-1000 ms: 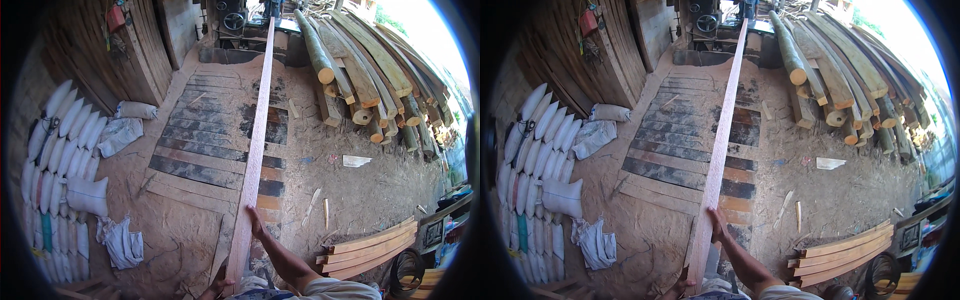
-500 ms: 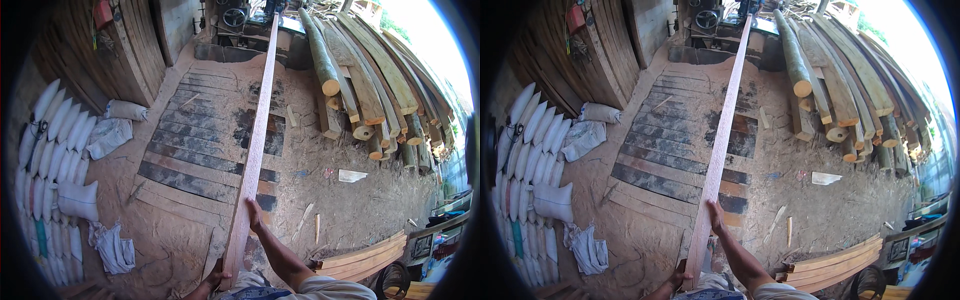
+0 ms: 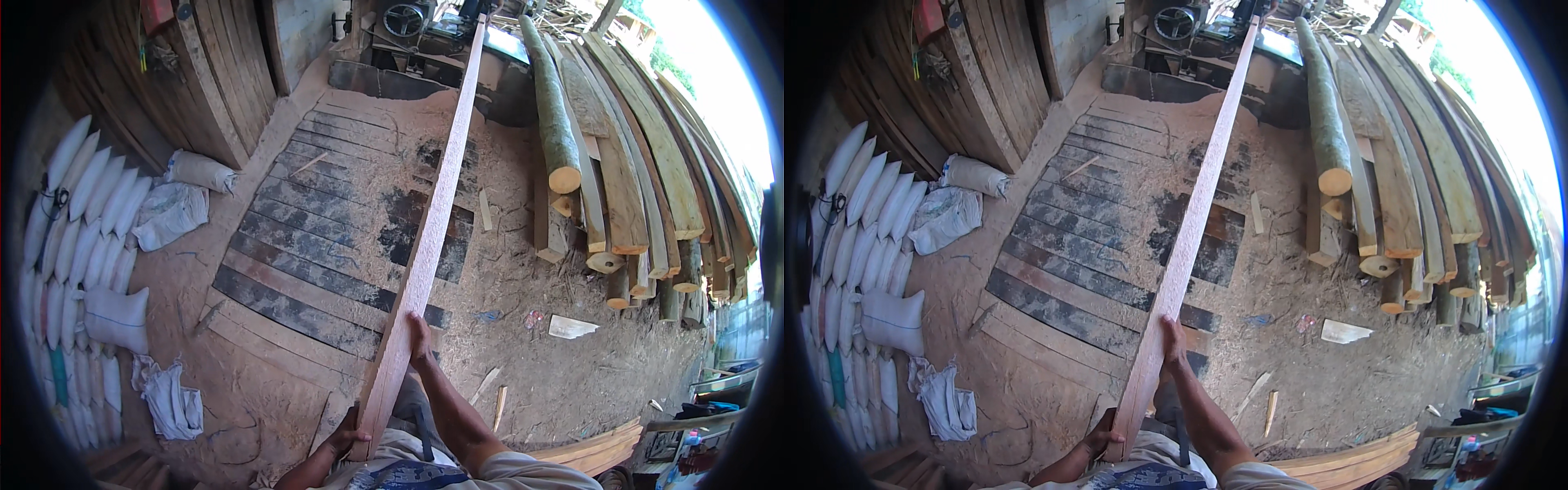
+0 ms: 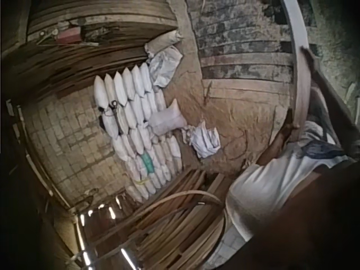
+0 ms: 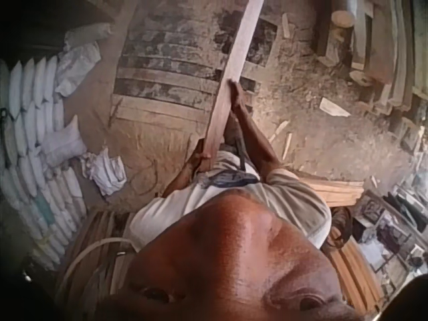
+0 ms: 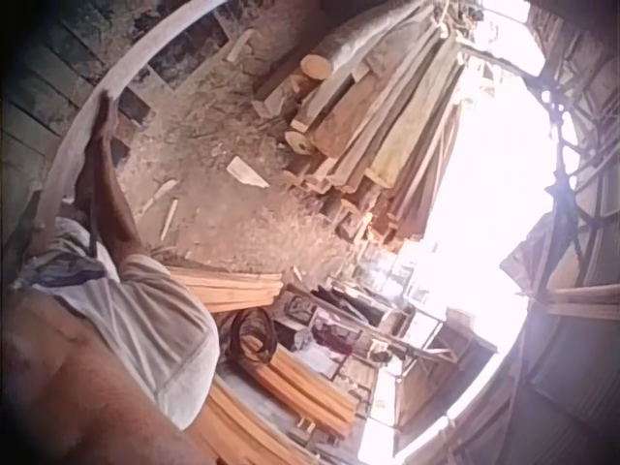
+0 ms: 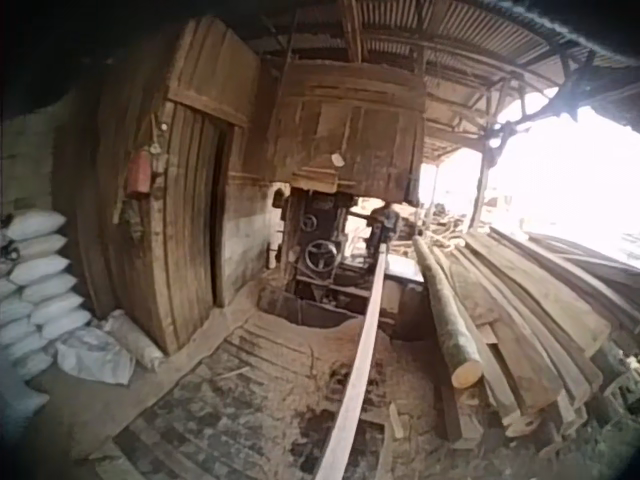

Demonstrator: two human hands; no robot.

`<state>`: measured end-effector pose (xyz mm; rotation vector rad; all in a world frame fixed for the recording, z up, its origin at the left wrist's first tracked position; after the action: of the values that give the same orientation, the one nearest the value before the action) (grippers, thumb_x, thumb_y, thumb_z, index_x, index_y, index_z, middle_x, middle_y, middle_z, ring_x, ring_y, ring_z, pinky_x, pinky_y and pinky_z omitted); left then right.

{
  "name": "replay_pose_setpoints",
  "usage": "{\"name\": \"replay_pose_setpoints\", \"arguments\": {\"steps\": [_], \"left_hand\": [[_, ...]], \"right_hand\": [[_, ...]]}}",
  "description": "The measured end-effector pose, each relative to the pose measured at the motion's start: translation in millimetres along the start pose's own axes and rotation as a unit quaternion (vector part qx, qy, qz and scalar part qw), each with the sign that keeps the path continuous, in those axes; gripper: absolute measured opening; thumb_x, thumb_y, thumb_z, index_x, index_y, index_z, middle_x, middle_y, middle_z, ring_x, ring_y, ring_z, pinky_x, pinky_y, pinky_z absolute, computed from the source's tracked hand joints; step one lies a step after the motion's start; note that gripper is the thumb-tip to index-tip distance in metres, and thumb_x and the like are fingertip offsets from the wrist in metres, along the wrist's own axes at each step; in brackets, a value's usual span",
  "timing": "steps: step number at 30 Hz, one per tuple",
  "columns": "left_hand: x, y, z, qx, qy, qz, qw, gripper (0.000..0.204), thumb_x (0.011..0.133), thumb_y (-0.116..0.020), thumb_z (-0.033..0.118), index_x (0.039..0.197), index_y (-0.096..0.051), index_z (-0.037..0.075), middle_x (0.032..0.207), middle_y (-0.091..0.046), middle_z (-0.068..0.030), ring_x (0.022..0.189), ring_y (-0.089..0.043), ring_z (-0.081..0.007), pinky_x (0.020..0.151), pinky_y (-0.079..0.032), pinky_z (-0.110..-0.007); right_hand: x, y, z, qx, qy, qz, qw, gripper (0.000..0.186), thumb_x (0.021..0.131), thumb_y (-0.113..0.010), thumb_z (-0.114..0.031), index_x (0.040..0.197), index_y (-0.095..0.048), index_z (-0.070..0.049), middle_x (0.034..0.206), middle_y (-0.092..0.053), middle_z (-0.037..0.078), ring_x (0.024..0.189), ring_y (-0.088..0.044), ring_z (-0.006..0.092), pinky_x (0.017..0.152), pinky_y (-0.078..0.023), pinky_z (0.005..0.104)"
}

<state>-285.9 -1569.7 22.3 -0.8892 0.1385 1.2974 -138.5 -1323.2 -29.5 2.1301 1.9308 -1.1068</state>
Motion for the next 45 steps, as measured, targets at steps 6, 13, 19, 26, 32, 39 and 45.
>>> {"name": "replay_pose_setpoints", "arguments": {"steps": [6,13,19,26,32,39,45], "left_hand": [[82.0,-9.4,52.2,-0.016,0.027,0.020,0.999,0.104,0.047,-0.078,0.026,0.138,-0.033,0.001,0.129,-0.046,-0.0150,0.124,-0.042,-0.0277,0.106,-0.032,-0.039],[184.0,-40.7,145.3,-0.013,0.020,0.032,0.999,0.102,0.047,-0.079,0.027,0.135,-0.035,0.000,0.126,-0.048,-0.0149,0.121,-0.044,-0.0272,0.105,-0.033,-0.039],[281.4,-58.1,194.5,-0.019,0.017,-0.008,1.000,0.101,0.047,-0.078,0.027,0.134,-0.035,0.000,0.125,-0.048,-0.0147,0.120,-0.044,-0.0270,0.105,-0.033,-0.039],[429.8,-58.6,248.6,-0.027,0.005,-0.022,0.999,0.101,0.046,-0.078,0.027,0.134,-0.035,0.000,0.123,-0.049,-0.0144,0.119,-0.045,-0.0269,0.104,-0.034,-0.039],[528.0,-92.7,363.8,-0.025,-0.010,0.011,1.000,0.102,0.046,-0.078,0.026,0.134,-0.034,-0.001,0.125,-0.047,-0.0140,0.119,-0.045,-0.0267,0.104,-0.035,-0.039],[652.1,-127.2,461.3,-0.024,0.032,0.001,0.999,0.106,0.044,-0.077,0.028,0.137,-0.033,0.002,0.126,-0.047,-0.0132,0.119,-0.045,-0.0277,0.104,-0.035,-0.039],[762.0,-139.1,528.8,-0.014,0.007,0.024,1.000,0.107,0.043,-0.078,0.026,0.137,-0.034,0.001,0.124,-0.050,-0.0139,0.117,-0.048,-0.0274,0.104,-0.036,-0.038]], "right_hand": [[85.8,-4.6,-53.0,-0.016,-0.012,0.008,1.000,0.068,0.085,-0.058,-0.047,0.135,-0.044,-0.003,0.119,-0.055,0.009,0.104,-0.053,0.0205,0.093,-0.040,0.0331],[190.2,-7.9,-132.8,0.005,-0.033,0.016,0.999,0.067,0.084,-0.062,-0.045,0.133,-0.046,-0.004,0.113,-0.058,0.008,0.100,-0.054,0.0204,0.091,-0.041,0.0332],[299.0,-21.1,-212.4,0.005,-0.002,-0.005,1.000,0.063,0.087,-0.059,-0.042,0.135,-0.043,-0.004,0.120,-0.055,0.007,0.105,-0.053,0.0201,0.094,-0.040,0.0332],[423.9,-33.9,-297.8,0.003,0.014,0.011,1.000,0.051,0.086,-0.058,-0.046,0.118,-0.054,-0.007,0.102,-0.059,0.007,0.091,-0.057,0.0210,0.083,-0.045,0.0356],[534.2,-41.3,-373.9,0.006,0.010,0.003,1.000,0.059,0.087,-0.060,-0.042,0.131,-0.048,-0.005,0.114,-0.058,0.006,0.101,-0.055,0.0177,0.092,-0.041,0.0327],[663.5,-51.1,-469.2,0.032,0.025,0.029,0.999,0.048,0.084,-0.064,-0.045,0.110,-0.058,-0.006,0.102,-0.059,0.003,0.095,-0.055,0.0164,0.087,-0.041,0.0304],[778.2,-55.0,-533.1,0.022,0.017,0.008,1.000,0.060,0.086,-0.060,-0.041,0.131,-0.049,-0.002,0.114,-0.057,0.004,0.101,-0.054,0.0165,0.092,-0.038,0.0299]]}}
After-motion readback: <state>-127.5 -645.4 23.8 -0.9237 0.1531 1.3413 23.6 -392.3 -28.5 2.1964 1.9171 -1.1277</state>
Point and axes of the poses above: each hand's wrist, its own x-axis towards the middle knuckle, its own y-axis out of the back of the hand, z = x × y, the point moved 8 cm from there along x, towards the middle knuckle
